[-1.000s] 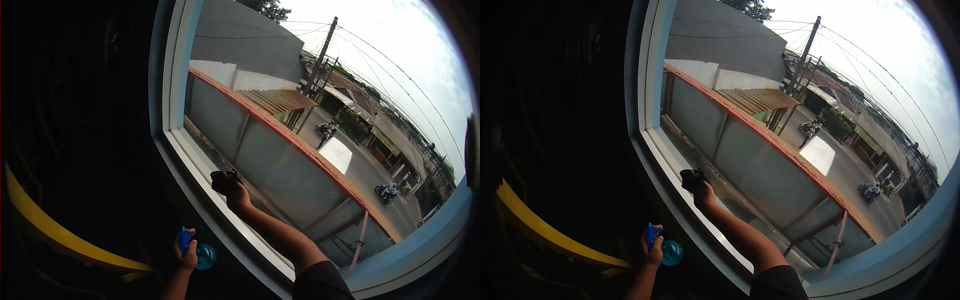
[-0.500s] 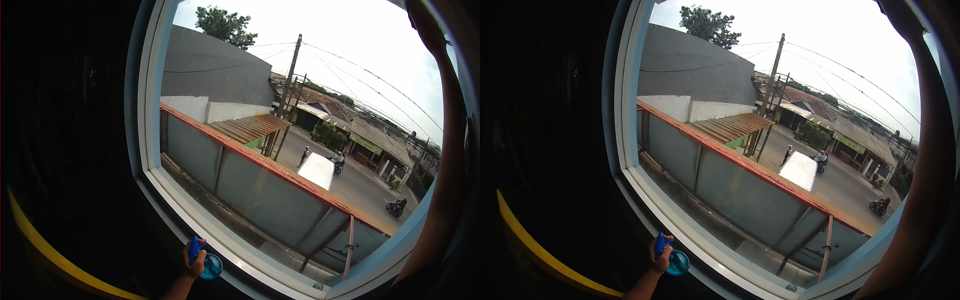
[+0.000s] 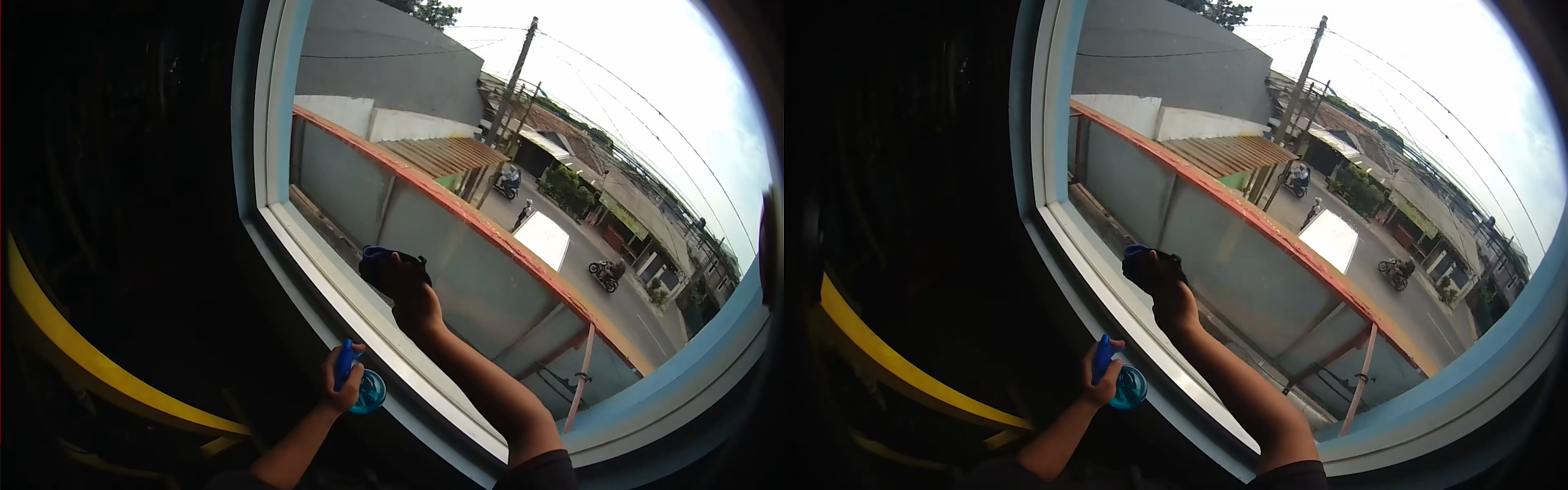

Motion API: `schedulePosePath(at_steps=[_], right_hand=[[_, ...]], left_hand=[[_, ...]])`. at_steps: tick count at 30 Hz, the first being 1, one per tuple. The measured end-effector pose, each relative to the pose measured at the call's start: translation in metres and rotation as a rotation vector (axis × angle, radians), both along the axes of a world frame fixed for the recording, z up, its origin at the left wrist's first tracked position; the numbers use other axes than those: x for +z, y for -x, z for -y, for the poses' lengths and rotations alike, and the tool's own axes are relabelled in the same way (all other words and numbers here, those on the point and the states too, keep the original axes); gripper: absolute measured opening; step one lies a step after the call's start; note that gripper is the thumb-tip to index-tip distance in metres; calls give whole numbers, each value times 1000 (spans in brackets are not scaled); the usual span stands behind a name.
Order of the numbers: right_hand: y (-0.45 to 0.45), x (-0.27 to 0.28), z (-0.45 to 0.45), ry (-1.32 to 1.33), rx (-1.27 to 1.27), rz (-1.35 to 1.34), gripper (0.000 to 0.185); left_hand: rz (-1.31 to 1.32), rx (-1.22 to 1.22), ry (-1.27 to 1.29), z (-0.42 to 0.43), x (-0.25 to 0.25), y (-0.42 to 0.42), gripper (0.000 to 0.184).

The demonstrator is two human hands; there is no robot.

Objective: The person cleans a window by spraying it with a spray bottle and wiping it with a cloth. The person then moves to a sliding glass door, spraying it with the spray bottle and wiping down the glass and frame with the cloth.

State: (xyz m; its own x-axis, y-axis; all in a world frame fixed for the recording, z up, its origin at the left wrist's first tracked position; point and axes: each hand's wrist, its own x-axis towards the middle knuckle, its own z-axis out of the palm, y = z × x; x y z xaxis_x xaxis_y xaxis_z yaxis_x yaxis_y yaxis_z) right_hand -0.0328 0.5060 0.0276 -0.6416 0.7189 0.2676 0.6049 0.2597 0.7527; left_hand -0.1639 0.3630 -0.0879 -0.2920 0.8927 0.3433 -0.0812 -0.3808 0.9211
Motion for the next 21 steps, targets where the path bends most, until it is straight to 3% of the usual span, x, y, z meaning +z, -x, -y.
schedulePosePath(at_steps=[2, 4, 5, 7, 9, 10, 12, 13, 15, 18, 19, 20, 21], right_hand=[[-29, -153, 2, 1, 101, 178, 69], [-49, -178, 33, 525, 7, -266, 67], [-55, -179, 20, 508, 12, -260, 67], [-62, -183, 1, 165, 306, -129, 65], [-52, -59, 7, -9, 340, 29, 63], [-47, -3, 5, 67, 185, -36, 61], [-60, 133, 14, -152, 373, -280, 66], [-66, 207, 24, -222, 289, -249, 65], [-103, 347, 54, -544, 794, -302, 56], [-214, 510, 72, -883, 613, -264, 16], [-195, 506, 128, -1094, 584, -320, 33], [-255, 571, 130, -858, 513, -569, 40], [-267, 583, 161, -1177, 111, -151, 39]], left_hand=[[40, 20, 17, 22, 5, -5, 29], [27, 45, -10, 35, -8, -4, 28], [26, 57, -9, 43, -11, -5, 28], [-42, 97, 36, 55, -29, -9, 29], [-71, 95, 57, 64, -38, -20, 30], [-2, 82, 88, 70, -36, -29, 29], [-53, 50, 9, 69, -55, -37, 29], [-42, 39, 16, 68, -59, -44, 28], [-58, 38, 9, 64, -62, -56, 28], [-61, -26, 67, 71, -38, -69, 27], [-67, -28, 66, 71, -37, -70, 27], [-72, -30, 66, 73, -44, -69, 27], [-73, -14, 69, 76, -53, -71, 27]])
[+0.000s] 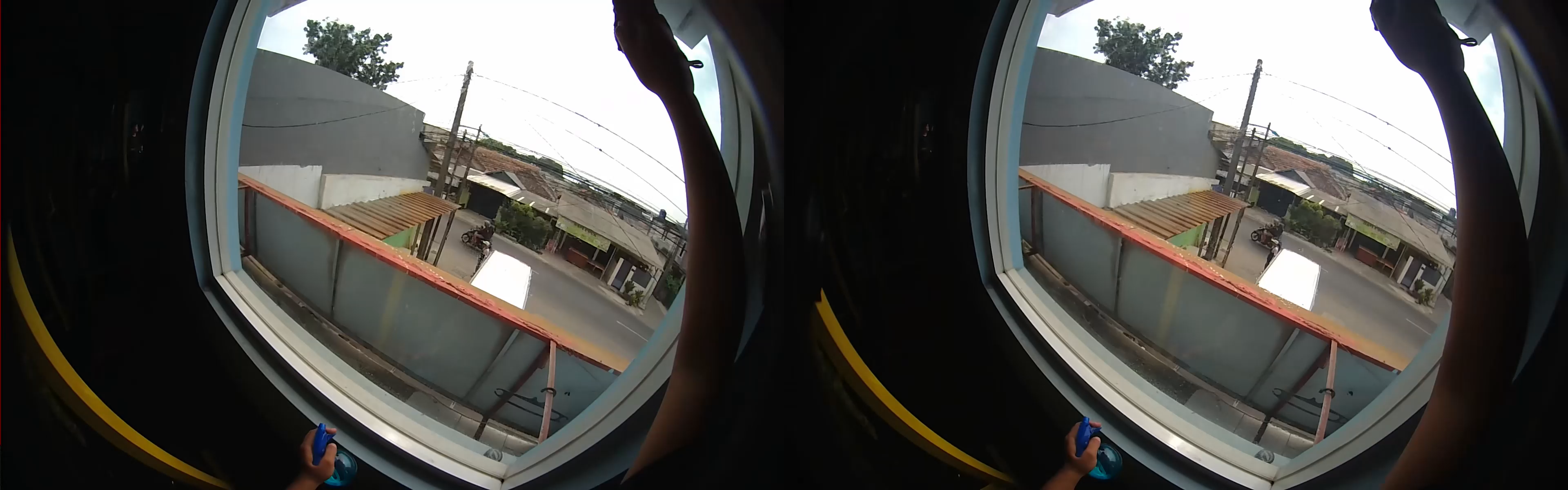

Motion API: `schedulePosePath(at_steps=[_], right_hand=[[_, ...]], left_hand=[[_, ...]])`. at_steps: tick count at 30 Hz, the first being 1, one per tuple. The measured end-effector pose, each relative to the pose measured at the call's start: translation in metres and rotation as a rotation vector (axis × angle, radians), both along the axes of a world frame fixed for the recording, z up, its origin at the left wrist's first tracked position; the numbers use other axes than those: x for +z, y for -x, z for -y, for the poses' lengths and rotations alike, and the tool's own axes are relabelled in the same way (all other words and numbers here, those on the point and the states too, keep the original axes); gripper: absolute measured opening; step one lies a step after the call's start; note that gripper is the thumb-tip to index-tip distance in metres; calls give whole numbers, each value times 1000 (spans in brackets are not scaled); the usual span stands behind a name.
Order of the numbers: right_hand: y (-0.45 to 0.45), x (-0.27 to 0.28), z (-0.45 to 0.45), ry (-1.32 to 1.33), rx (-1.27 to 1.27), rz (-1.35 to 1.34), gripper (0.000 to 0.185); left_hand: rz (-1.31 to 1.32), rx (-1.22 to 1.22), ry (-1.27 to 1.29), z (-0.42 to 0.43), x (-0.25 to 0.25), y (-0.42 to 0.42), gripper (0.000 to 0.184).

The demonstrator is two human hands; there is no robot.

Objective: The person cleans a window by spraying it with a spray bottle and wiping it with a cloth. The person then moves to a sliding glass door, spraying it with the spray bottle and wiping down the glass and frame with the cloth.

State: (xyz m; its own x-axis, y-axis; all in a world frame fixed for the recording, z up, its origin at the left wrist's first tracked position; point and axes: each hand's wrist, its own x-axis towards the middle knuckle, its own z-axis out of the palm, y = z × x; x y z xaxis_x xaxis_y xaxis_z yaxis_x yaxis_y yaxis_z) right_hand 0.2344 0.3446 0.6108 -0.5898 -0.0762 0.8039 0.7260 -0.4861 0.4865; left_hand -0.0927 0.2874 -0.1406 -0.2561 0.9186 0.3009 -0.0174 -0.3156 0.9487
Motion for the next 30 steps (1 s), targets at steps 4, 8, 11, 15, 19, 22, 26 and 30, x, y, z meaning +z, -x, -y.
schedulePosePath(at_steps=[4, 8, 11, 15, 19, 22, 26, 30], right_hand=[[-127, 97, 48, 178, 555, 39, 23], [-144, 107, 34, 337, 491, -94, 36], [-70, 27, -3, 266, 233, -227, 30], [104, -197, -58, 533, 545, 29, 60], [160, -475, -106, 1294, 472, -287, 68], [138, -690, -111, 1117, 9, 327, 68], [109, -771, -64, 1189, -184, 392, 62], [109, -631, -71, 966, -208, 408, 63]], left_hand=[[42, 21, -57, 0, -70, -3, 33], [44, -1, 69, 12, -45, -1, 35], [-27, 14, 26, 15, -34, -6, 26], [4, -6, -33, 12, -21, -15, 28], [-20, -47, -44, 17, -12, -8, 28], [-34, -17, -15, 26, -17, 8, 29], [-48, 1, -36, 36, -18, 40, 29], [-70, 1, 102, 44, -3, 59, 29]])
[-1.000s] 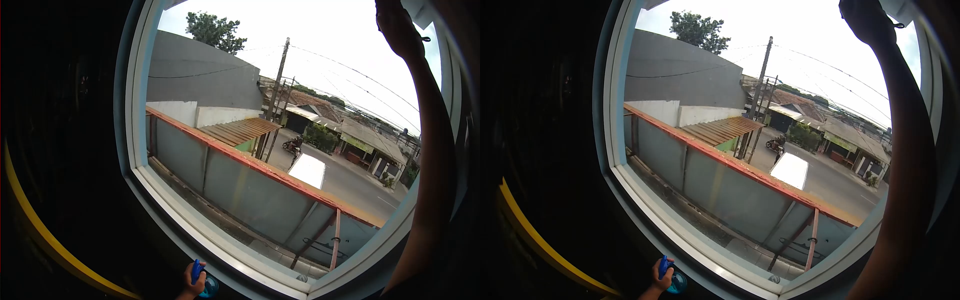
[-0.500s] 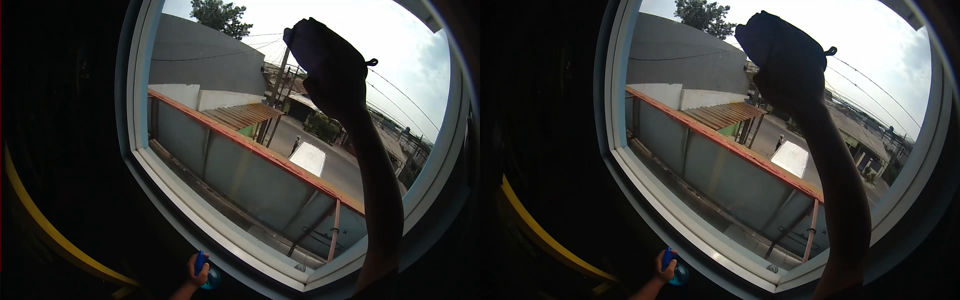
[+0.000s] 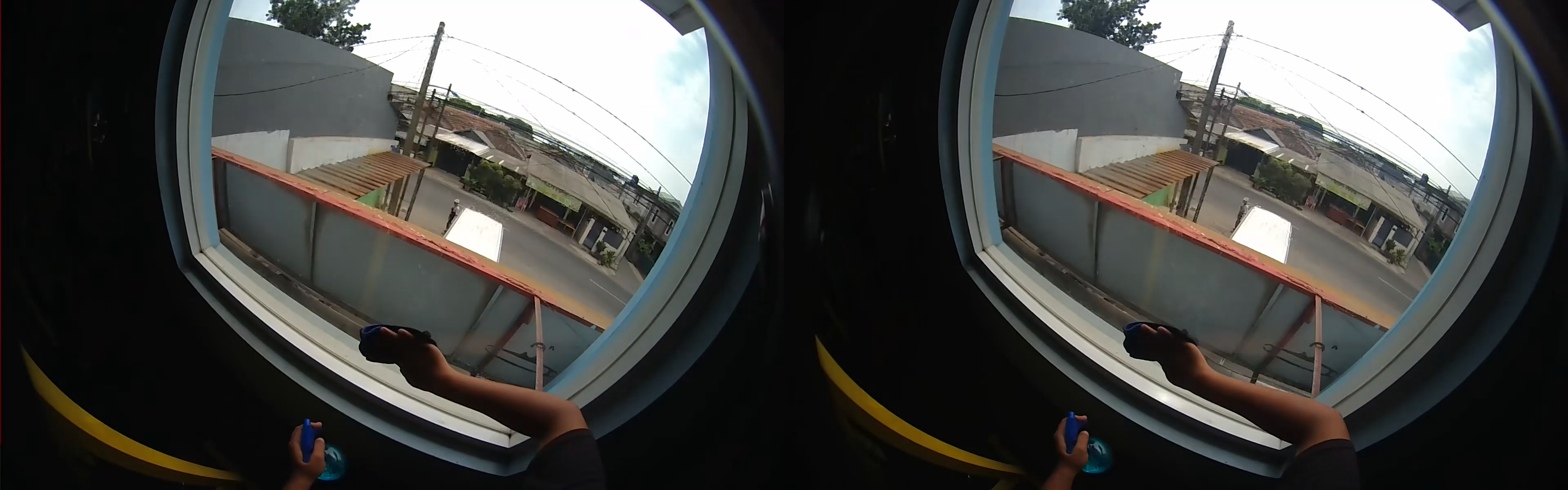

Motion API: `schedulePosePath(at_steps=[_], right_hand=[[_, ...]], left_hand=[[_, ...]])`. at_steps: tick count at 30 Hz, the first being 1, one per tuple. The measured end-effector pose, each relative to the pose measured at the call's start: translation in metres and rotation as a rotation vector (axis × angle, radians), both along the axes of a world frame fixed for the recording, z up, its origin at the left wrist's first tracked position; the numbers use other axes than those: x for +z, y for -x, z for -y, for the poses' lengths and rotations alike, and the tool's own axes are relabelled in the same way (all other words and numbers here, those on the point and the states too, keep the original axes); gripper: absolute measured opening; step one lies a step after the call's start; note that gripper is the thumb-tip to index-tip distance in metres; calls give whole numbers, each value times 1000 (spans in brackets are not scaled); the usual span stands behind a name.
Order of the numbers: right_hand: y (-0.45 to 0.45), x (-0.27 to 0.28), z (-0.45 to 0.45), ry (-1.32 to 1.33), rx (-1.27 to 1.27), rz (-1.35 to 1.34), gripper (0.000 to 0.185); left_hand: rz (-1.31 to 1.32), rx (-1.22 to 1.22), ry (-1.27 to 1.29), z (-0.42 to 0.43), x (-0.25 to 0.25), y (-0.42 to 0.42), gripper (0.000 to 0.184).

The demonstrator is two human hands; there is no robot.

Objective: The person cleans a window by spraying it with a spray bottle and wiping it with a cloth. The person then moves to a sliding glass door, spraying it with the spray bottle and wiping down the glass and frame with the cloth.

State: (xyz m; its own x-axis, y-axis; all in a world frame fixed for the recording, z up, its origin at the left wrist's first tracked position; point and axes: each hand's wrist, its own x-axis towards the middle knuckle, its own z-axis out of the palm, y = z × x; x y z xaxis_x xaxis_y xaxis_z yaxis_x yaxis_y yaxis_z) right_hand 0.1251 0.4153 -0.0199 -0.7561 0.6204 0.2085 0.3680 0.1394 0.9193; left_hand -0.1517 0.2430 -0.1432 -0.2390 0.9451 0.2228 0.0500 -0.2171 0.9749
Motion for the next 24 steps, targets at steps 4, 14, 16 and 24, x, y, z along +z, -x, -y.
schedulePosePath(at_steps=[4, 14, 16, 24], right_hand=[[-8, 331, 57, -186, 310, -593, 68], [-258, 717, 146, -533, 399, -963, 53], [-281, 745, 131, -803, 299, -376, 68], [-59, 381, 94, -292, 464, -634, 67]], left_hand=[[26, 3, -57, -15, 7, 13, 28], [107, -45, -191, -40, 74, -13, 27], [101, -61, -220, -41, 69, -23, 27], [30, -169, -259, -31, 34, -59, 29]])
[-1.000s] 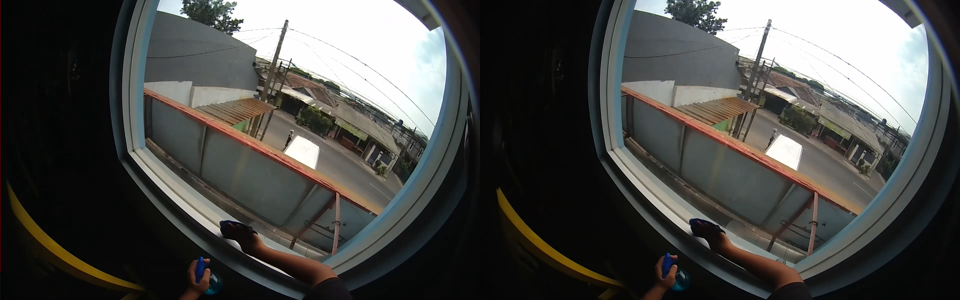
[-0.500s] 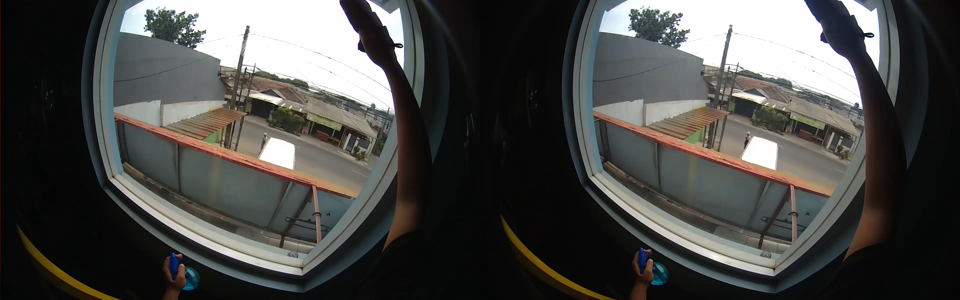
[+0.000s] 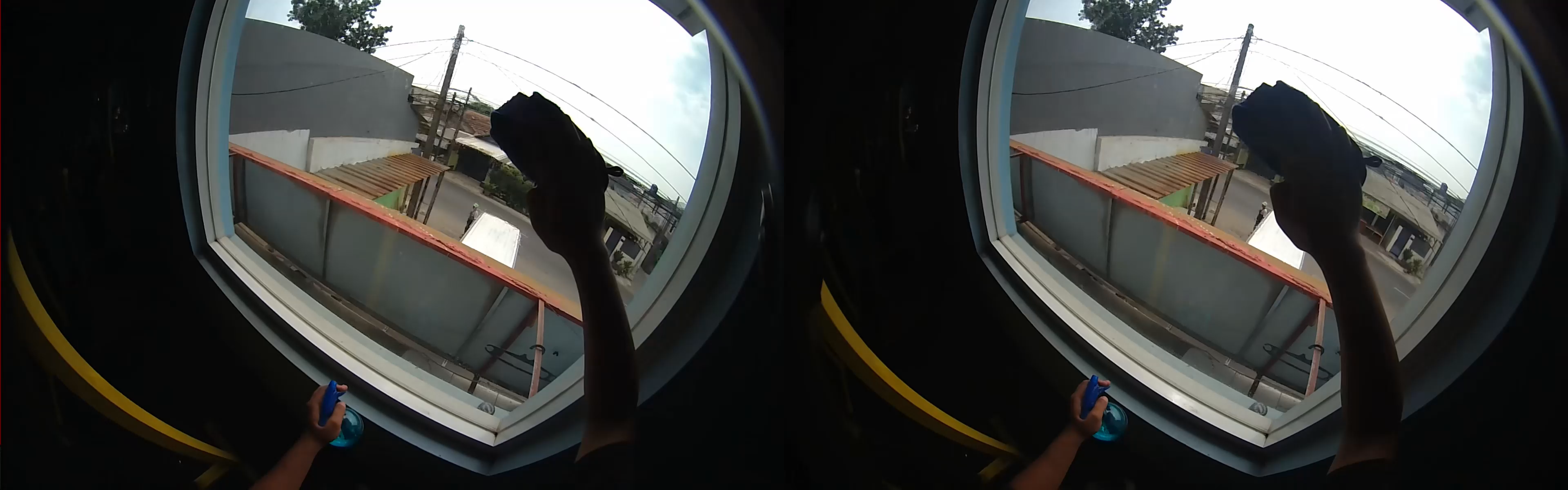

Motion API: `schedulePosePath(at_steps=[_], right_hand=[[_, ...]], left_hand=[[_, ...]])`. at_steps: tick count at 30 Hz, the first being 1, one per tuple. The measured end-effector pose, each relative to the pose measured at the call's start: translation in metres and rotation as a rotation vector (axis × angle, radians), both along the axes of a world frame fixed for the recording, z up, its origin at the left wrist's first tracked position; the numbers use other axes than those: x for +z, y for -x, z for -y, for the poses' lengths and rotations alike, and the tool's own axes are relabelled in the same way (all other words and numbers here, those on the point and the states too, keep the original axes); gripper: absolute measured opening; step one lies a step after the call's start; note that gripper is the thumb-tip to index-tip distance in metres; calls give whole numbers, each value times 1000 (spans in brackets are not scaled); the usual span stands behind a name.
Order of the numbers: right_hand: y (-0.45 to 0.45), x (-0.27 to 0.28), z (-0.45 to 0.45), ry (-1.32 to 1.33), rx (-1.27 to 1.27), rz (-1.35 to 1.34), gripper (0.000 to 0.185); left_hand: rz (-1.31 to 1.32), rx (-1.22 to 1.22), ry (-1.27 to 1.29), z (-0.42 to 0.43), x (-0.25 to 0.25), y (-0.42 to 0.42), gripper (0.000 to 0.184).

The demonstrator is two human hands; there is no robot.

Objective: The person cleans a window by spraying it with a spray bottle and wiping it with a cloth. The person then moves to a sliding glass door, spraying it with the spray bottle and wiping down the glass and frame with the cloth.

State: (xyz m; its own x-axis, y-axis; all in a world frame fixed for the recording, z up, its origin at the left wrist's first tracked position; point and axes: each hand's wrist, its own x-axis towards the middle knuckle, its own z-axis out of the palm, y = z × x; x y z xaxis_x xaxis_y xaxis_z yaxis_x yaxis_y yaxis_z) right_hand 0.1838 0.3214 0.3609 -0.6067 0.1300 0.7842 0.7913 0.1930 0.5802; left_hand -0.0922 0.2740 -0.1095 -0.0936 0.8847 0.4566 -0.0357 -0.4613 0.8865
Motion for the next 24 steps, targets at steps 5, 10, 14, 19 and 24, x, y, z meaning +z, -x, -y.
schedulePosePath(at_steps=[5, 10, 14, 19, 24], right_hand=[[-21, -420, -20, 875, -316, 189, 59], [-59, -514, 14, 676, -452, 518, 59], [-66, -386, -14, 294, -526, 498, 58], [-56, -7, 46, 40, -284, 11, 46], [-133, 207, 73, -152, -511, 43, 46]], left_hand=[[180, -84, 128, 22, 20, -14, 27], [148, -61, 164, 30, 21, -2, 27], [141, -35, 153, 28, 16, -10, 30], [153, -138, 164, 16, 23, -45, 32], [202, -257, 138, 2, 22, -75, 41]])
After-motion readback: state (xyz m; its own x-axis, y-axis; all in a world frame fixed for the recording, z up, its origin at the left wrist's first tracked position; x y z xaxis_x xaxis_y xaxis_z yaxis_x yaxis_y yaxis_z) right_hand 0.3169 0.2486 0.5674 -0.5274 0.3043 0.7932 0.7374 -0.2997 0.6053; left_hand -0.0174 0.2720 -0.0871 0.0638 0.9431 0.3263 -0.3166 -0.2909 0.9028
